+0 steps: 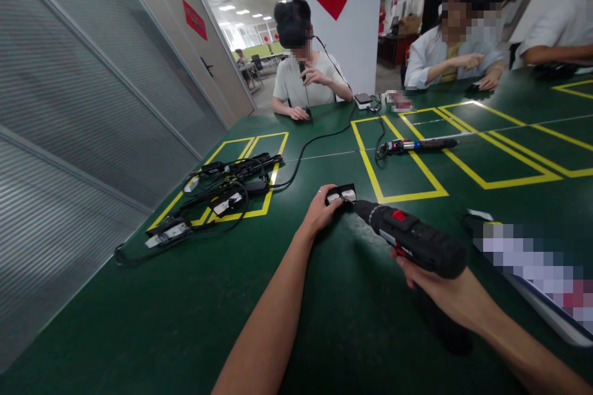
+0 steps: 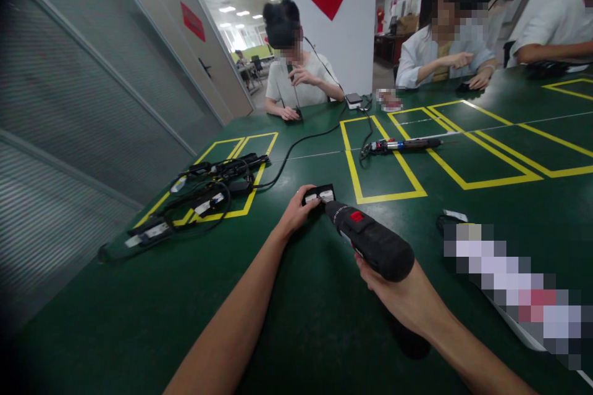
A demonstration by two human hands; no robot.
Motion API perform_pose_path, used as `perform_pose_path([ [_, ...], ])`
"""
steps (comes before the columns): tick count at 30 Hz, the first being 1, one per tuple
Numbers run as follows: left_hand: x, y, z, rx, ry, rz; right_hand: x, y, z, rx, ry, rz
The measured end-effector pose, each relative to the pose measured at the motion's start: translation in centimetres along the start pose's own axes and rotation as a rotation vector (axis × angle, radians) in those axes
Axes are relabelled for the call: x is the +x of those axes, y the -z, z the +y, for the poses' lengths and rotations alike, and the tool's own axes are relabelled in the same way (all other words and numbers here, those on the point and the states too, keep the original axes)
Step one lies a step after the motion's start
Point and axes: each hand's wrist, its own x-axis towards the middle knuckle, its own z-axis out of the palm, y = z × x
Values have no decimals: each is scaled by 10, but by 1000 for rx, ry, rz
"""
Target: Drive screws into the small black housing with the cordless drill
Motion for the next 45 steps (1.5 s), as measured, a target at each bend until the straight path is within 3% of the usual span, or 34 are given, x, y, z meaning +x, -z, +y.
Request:
perform_pose_path([
  [13, -1, 2, 5, 59, -49, 4, 2, 2, 2, 54, 42, -33],
  [45, 2, 0, 5, 10, 29, 4, 1, 1, 2, 62, 109, -9],
])
